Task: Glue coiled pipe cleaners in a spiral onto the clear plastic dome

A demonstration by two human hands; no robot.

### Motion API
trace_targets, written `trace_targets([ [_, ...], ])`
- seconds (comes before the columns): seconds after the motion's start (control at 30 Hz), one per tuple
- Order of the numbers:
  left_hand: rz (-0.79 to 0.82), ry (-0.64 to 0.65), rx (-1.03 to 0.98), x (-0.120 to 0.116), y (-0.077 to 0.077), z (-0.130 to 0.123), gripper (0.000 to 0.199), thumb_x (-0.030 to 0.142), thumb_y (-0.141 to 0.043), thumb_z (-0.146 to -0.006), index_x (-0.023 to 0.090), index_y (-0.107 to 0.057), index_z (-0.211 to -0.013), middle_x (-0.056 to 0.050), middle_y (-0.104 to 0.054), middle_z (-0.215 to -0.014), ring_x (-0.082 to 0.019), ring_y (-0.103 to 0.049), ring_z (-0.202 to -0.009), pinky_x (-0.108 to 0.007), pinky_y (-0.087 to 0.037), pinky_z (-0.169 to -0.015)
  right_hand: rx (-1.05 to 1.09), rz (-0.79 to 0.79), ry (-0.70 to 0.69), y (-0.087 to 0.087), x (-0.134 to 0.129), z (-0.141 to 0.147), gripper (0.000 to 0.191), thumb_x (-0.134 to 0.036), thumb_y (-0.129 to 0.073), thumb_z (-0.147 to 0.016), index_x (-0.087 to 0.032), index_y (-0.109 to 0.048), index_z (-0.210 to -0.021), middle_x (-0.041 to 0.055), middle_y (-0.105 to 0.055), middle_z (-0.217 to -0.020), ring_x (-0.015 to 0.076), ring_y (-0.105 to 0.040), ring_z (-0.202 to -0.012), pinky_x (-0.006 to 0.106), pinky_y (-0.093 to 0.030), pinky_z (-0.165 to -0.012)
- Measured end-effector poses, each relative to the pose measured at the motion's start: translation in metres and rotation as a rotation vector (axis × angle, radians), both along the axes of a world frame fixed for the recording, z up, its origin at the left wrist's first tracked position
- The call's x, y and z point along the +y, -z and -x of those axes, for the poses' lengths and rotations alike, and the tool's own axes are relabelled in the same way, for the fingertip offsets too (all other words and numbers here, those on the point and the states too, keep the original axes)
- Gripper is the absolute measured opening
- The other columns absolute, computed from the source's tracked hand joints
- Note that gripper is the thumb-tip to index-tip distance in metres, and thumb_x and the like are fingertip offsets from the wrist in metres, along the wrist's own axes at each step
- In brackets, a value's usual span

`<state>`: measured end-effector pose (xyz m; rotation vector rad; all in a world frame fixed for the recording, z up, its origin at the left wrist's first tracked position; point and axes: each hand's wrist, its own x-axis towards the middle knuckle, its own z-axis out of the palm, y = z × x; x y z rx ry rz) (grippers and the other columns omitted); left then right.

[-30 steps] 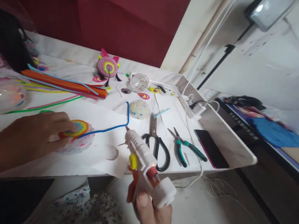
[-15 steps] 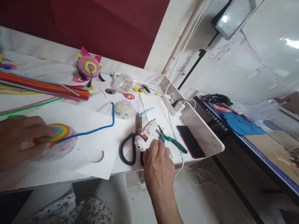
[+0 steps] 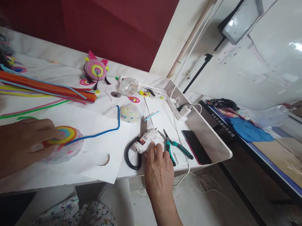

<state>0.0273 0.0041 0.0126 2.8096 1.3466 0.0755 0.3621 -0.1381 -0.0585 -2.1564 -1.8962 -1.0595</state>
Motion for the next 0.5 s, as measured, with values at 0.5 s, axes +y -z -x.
trace_targets([
  [0.5,-0.004,-0.012,0.05,0.003,0.007,-0.001,0.031,0.028,-0.047,-0.099,0.032,-0.073,-0.115,-0.004,-0.069,-0.11,-0.029,-0.068,-0.108,-0.04,-0.048,-0.075,0.29,-0.24,-0.241,-0.016,-0.008,0.039,0.027,-0.02,-0.052,-0.11,-0.011,-0.061,-0.134,0.0199,-0.072,-0.12,0.0325,-0.066,-0.102,0.048,-0.058,-0.086],
])
